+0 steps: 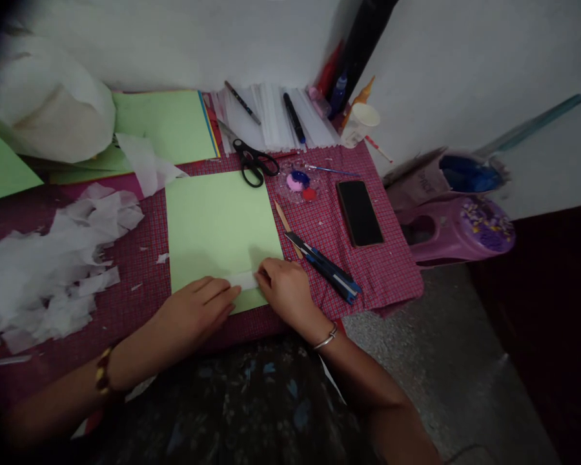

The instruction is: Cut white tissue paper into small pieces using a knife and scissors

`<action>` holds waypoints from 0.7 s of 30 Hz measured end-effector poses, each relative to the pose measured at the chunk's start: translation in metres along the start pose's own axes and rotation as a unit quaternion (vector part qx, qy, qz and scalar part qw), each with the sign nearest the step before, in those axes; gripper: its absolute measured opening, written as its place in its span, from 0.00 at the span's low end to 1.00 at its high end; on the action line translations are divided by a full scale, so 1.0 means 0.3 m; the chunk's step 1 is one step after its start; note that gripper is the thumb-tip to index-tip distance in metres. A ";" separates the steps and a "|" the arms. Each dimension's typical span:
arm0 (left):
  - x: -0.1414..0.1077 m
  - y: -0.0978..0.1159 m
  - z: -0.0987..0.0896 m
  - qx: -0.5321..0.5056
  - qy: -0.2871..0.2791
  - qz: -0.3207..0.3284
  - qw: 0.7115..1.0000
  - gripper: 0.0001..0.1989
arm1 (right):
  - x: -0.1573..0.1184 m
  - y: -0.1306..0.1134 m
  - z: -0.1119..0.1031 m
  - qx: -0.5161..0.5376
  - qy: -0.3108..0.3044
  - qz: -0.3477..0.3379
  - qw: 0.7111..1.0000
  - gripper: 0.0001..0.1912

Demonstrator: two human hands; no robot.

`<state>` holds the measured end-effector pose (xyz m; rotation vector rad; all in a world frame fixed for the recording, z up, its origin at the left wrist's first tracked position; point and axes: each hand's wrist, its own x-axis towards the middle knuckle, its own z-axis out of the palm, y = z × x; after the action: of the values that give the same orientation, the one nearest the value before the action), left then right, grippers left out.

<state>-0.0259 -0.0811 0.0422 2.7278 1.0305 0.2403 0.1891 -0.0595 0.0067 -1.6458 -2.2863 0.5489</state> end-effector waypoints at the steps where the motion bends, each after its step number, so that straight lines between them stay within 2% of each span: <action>1: 0.032 0.005 0.016 0.011 -0.030 -0.001 0.999 0.10 | -0.001 -0.001 0.000 -0.004 0.000 -0.002 1.000 0.05; 4: 0.075 0.017 0.065 0.035 -0.083 -0.018 0.996 0.16 | -0.008 -0.004 -0.005 -0.004 -0.006 -0.009 1.000 0.04; 8: 0.035 0.036 0.092 0.066 -0.080 -0.031 0.994 0.21 | -0.024 -0.009 -0.018 0.012 -0.020 -0.019 1.000 0.07; 12: -0.045 0.051 0.086 0.086 -0.046 -0.050 0.994 0.21 | -0.034 -0.005 -0.020 0.023 -0.026 -0.028 0.999 0.15; 17: -0.193 0.038 0.092 0.097 0.022 -0.125 0.987 0.17 | -0.035 0.007 -0.014 0.043 -0.024 -0.030 0.998 0.17; 19: -0.257 0.027 0.091 0.093 0.048 -0.147 0.984 0.16 | -0.035 0.007 -0.017 0.055 -0.021 -0.028 0.998 0.15; 21: -0.300 0.015 0.079 0.071 0.067 -0.163 0.982 0.14 | -0.035 0.005 -0.021 0.068 -0.018 -0.021 0.997 0.09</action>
<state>-0.0843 -0.1477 0.0137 2.6379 1.5662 0.3089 0.1965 -0.0680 0.0117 -1.5330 -2.2494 0.7135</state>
